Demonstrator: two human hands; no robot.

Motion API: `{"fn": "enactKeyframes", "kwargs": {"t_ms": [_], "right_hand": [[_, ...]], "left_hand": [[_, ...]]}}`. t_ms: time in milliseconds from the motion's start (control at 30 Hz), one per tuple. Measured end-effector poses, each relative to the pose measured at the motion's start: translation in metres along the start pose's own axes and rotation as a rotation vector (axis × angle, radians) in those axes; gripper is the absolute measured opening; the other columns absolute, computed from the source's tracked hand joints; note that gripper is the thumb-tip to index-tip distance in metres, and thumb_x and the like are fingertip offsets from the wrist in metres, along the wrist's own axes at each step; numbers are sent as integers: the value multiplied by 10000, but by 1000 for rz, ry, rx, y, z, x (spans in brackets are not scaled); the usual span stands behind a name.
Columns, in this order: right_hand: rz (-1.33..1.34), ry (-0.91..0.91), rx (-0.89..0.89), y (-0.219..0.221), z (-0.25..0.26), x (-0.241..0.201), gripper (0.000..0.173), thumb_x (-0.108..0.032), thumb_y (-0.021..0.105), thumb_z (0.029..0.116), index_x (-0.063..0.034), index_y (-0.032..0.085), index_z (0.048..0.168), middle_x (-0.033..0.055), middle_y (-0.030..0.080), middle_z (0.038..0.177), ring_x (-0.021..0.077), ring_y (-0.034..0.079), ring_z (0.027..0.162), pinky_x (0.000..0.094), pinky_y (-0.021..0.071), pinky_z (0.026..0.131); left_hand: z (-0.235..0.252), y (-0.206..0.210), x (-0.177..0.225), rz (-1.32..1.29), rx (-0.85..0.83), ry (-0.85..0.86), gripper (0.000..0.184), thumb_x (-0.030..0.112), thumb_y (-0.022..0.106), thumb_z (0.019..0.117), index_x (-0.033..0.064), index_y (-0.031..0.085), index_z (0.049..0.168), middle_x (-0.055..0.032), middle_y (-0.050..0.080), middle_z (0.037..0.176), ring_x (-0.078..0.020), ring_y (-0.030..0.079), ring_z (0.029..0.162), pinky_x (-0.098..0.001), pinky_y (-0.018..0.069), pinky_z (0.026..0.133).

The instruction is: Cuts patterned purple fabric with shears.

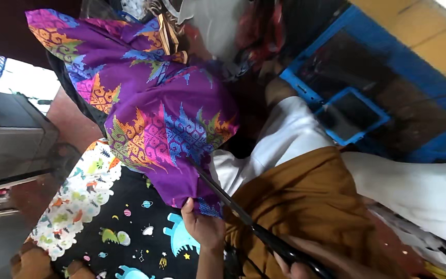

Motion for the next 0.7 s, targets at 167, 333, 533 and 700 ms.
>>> {"fn": "enactKeyframes", "kwargs": {"t_ms": [167, 333, 533, 700], "right_hand": [[6, 27, 32, 1, 1, -3, 268, -222, 485, 1063, 40, 542, 1064, 13, 503, 750, 28, 474, 589, 172, 445, 597], [-59, 88, 15, -7, 5, -2, 262, -256, 536, 1050, 5, 558, 1041, 0, 509, 748, 25, 476, 579, 176, 436, 569], [-218, 91, 14, -31, 18, -11, 263, -265, 577, 1026, -3, 563, 1017, -11, 514, 719, 18, 495, 554, 173, 458, 554], [-400, 123, 39, -49, 35, -25, 342, -350, 617, 1000, -11, 577, 1008, -10, 540, 711, 33, 515, 546, 195, 469, 540]], "left_hand": [[-3, -5, 6, 0, 22, 23, 201, 237, 576, 949, 124, 742, 958, -45, 758, 926, -129, 736, 929, -334, 610, 825], [1, -13, 18, -24, 121, 66, 175, 231, 586, 904, 117, 718, 919, -53, 753, 889, -145, 742, 881, -355, 621, 773], [23, -22, 30, -77, 201, -168, 294, 307, 496, 1049, 105, 686, 950, -32, 717, 819, -127, 725, 788, -324, 628, 727], [24, -34, 47, 187, 343, -108, 136, 100, 467, 1009, 78, 595, 968, -27, 666, 738, -99, 681, 669, -288, 608, 635]]}}
Point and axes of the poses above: each hand's wrist, its own z-axis towards the middle knuckle, its own y-axis out of the palm, x = y × z, the point moved 4 cm from there along z, towards the middle knuckle
